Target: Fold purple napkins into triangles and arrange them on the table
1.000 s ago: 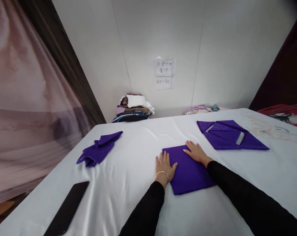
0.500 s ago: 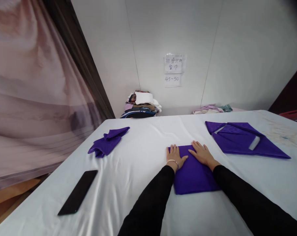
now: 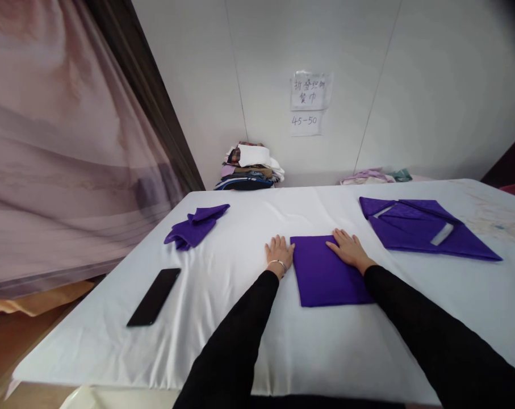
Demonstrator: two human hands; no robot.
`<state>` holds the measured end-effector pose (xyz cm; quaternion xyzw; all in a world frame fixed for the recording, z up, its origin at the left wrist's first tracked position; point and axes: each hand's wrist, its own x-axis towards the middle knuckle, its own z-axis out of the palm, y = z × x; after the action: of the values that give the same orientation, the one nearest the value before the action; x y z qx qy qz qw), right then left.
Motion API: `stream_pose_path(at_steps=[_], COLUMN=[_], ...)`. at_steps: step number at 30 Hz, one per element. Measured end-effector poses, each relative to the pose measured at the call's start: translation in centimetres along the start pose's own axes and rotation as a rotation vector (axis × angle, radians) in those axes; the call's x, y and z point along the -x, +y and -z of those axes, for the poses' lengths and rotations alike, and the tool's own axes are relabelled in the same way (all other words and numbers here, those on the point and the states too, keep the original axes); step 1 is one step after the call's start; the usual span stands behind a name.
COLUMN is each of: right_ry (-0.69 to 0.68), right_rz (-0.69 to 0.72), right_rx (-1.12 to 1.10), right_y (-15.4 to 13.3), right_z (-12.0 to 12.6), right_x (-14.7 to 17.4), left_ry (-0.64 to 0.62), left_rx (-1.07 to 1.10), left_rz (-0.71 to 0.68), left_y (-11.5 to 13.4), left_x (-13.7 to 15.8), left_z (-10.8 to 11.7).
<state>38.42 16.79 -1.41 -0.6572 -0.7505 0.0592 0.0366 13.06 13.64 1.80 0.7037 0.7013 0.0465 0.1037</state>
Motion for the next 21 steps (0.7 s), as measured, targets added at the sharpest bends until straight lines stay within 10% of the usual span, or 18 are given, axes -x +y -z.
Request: stream_pose_path(at_steps=[6,13,21], right_ry=[-0.037,0.122,0.105], right_rz=[-0.053,0.261,0.045], right_rx=[-0.068,-0.081,0.059], right_y=[-3.5,-11.6,-3.9], right_z=[1.9,-0.7,-0.8], right_x=[2.0,9.8,11.9], left_ry=[0.070,-0.006,-0.010], left_rx=[-0.001,-0.069,-0.064], left_rz=[-0.336,-0.408,-0.397], left_y=[0.5,0.1,-0.1], left_x=[7.4,9.6,9.5], left_z=[-1.0,-2.7,-2.5])
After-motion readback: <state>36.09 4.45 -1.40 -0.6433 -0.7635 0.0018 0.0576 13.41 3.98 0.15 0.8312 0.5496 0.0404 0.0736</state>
